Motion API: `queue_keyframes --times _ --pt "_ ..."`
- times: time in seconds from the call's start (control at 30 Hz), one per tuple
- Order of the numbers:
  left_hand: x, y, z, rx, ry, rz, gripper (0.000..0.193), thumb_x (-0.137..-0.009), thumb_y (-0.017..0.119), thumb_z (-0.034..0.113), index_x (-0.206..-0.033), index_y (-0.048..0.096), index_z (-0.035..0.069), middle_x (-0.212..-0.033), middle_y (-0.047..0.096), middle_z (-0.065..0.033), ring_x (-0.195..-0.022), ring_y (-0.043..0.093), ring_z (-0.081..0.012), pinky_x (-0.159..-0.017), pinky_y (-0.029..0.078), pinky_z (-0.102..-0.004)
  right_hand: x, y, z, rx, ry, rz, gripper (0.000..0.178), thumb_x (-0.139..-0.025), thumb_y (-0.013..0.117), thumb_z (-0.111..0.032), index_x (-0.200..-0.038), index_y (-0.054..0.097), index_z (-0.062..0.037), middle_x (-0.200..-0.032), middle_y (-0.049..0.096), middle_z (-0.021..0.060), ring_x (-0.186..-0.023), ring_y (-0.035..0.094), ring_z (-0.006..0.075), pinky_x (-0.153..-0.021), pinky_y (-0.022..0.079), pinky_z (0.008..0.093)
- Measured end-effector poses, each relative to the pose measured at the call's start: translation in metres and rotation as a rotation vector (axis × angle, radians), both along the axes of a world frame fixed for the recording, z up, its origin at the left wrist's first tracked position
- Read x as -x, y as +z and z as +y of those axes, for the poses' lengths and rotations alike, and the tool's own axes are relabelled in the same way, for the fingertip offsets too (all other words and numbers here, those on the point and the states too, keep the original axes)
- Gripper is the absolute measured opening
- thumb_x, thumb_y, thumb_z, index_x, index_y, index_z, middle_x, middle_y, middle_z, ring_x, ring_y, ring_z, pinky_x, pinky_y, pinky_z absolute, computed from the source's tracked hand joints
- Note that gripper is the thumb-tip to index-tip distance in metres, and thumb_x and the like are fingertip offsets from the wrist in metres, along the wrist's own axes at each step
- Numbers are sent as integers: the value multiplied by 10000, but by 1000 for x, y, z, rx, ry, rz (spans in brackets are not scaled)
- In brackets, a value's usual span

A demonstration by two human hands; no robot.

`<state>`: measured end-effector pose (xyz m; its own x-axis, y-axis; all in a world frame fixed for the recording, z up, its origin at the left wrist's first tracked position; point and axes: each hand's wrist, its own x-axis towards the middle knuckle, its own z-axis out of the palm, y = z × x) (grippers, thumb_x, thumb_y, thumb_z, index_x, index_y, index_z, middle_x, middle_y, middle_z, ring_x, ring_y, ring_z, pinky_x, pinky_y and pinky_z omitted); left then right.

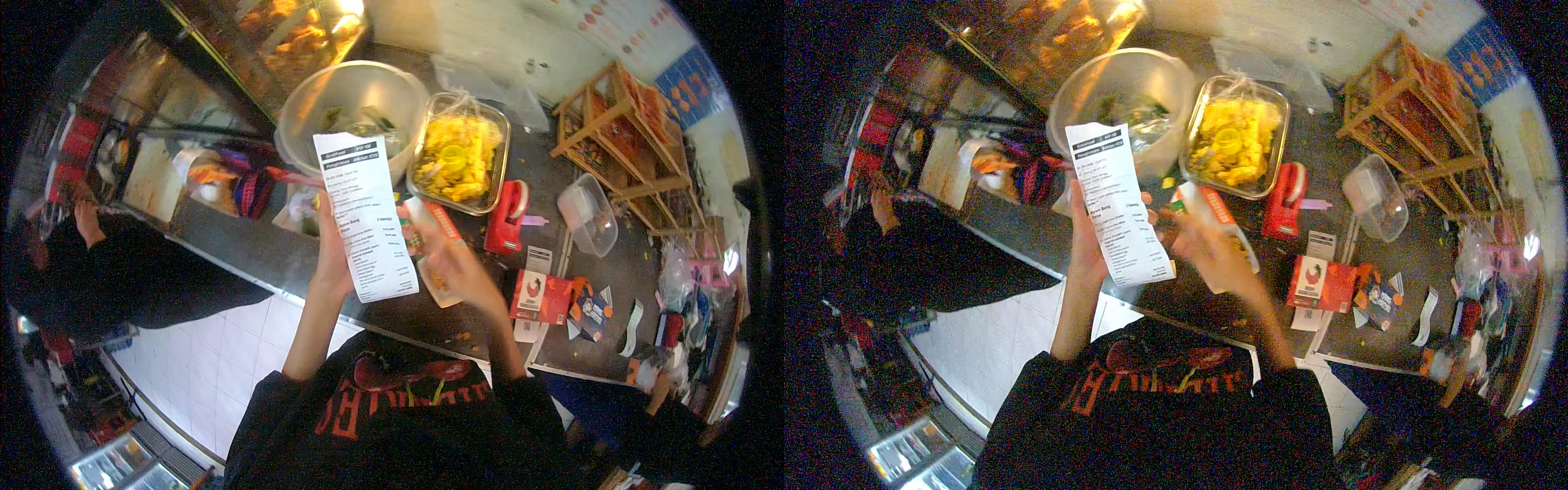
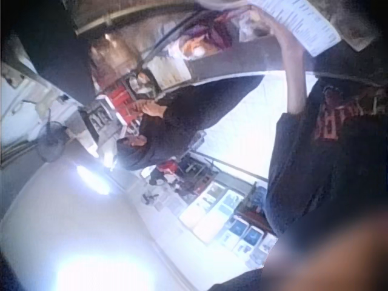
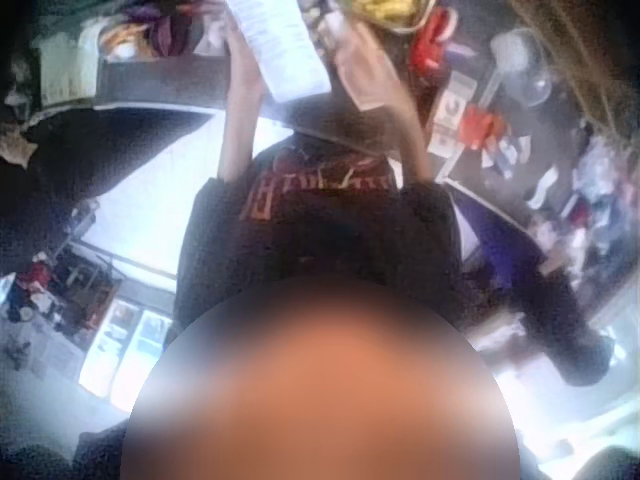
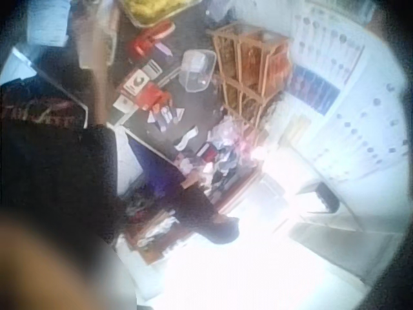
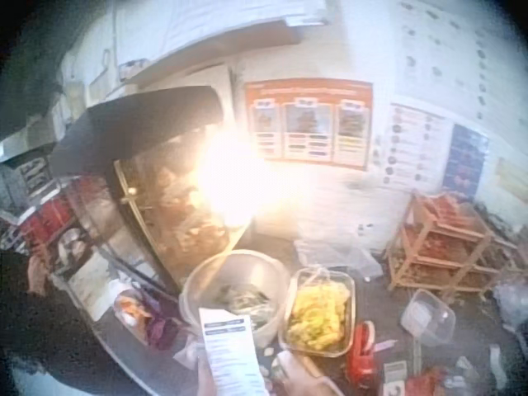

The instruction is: The person assembles multiple food orders at a counter. They place items into paper containers, add sauces, and seal the containers with tape. The person also retrieves a receipt from a refrigerator and hands it to a coworker.

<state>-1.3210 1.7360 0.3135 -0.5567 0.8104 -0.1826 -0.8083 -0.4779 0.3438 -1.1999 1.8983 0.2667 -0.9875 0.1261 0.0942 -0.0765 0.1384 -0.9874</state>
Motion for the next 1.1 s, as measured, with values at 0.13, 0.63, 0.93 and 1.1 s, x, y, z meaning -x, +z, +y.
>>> queue_keyframes --times 0.13,0.63,0.93,1.1 --pt "-9 10 75 -173 -149 67 854 -819 188 739 -1187 449 14 -972 584 -202 -829 600 -328 -669 525 -495 -59 40 6 173 11 -353 257 -880 592 -191 -1009 602 31 -820 664 81 -735 626 114 -647 494 273" --pt "-84 12 280 -181 -288 -70 821 -817 224 735 -1253 425 69 -1006 573 -184 -795 585 -328 -711 494 -531 -174 61 263 -467 -270 -335 242 -878 569 -153 -1058 608 5 -928 662 121 -847 641 179 -757 485 295" --pt "-82 14 327 -158 -298 -25 839 -819 201 736 -1284 393 65 -1039 568 -202 -864 608 -367 -712 509 -535 -165 68 344 -387 -434 -287 202 -870 583 -160 -1019 629 -31 -902 671 132 -841 652 210 -773 488 312" --pt "-81 12 342 -107 -288 -9 838 -826 194 729 -1302 373 63 -1021 579 -188 -833 617 -352 -702 515 -517 -163 61 358 -359 -416 -314 207 -869 583 -166 -1013 628 -26 -915 666 135 -833 649 209 -768 486 306"
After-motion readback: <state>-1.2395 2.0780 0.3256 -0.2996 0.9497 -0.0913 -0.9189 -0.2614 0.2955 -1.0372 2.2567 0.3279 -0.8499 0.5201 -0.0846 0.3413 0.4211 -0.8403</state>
